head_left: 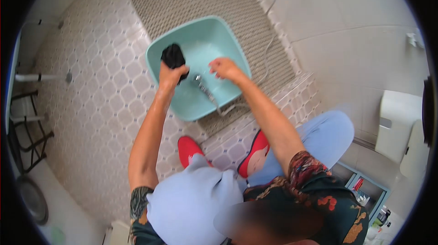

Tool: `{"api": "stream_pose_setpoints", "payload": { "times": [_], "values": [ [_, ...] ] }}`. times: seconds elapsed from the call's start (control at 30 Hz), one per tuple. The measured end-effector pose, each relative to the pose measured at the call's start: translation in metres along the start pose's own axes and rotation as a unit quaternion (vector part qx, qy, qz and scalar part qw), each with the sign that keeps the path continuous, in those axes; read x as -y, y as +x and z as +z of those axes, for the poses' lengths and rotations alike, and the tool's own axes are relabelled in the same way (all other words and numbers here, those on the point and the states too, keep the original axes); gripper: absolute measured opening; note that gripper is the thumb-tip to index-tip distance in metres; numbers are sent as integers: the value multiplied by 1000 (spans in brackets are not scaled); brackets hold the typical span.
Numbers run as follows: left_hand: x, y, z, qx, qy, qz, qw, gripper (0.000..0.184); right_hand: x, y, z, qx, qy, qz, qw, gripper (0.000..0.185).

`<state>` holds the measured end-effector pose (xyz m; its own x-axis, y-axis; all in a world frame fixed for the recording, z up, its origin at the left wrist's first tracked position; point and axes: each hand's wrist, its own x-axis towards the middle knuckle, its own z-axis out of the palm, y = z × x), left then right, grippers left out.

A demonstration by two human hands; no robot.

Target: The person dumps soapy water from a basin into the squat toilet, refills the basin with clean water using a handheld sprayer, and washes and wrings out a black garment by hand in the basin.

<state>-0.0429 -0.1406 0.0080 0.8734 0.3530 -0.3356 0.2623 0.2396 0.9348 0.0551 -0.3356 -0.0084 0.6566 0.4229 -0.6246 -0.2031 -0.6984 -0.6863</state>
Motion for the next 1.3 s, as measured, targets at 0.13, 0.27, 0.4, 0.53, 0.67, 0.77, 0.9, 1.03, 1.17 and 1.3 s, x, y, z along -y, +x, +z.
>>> {"api": "stream_pose_setpoints", "payload": {
  "times": [0.13,0.27,0.4,0.53,0.67,0.77,0.9,1.03,1.17,1.3],
  "values": [
    [51,25,5,-21,10,27,999,80,28,-1,-10,18,-71,-30,997,29],
    [68,39,15,-67,184,-43,980,74,75,1,-75,-104,-131,-82,983,29],
    [63,45,25,-55,347,-53,935,71,120,-3,-172,-330,-165,-160,916,30],
    [87,53,29,-33,459,-6,888,63,149,12,-304,-485,-107,-196,846,25],
    [77,49,34,-20,473,-2,881,56,209,-14,-388,-602,-166,-187,758,31],
    [90,50,33,-39,490,36,870,57,239,-15,-432,-654,-227,-208,691,31],
    [85,50,33,-26,490,13,872,54,277,-24,-450,-650,-236,-225,686,28],
    [83,50,31,-13,486,2,874,56,298,-20,-471,-661,-286,-245,649,27],
    [79,49,34,-3,499,-7,867,57,307,-15,-485,-641,-329,-250,647,31],
    [80,50,35,-7,506,-12,862,57,310,-11,-489,-644,-306,-238,660,35]
  ]
}}
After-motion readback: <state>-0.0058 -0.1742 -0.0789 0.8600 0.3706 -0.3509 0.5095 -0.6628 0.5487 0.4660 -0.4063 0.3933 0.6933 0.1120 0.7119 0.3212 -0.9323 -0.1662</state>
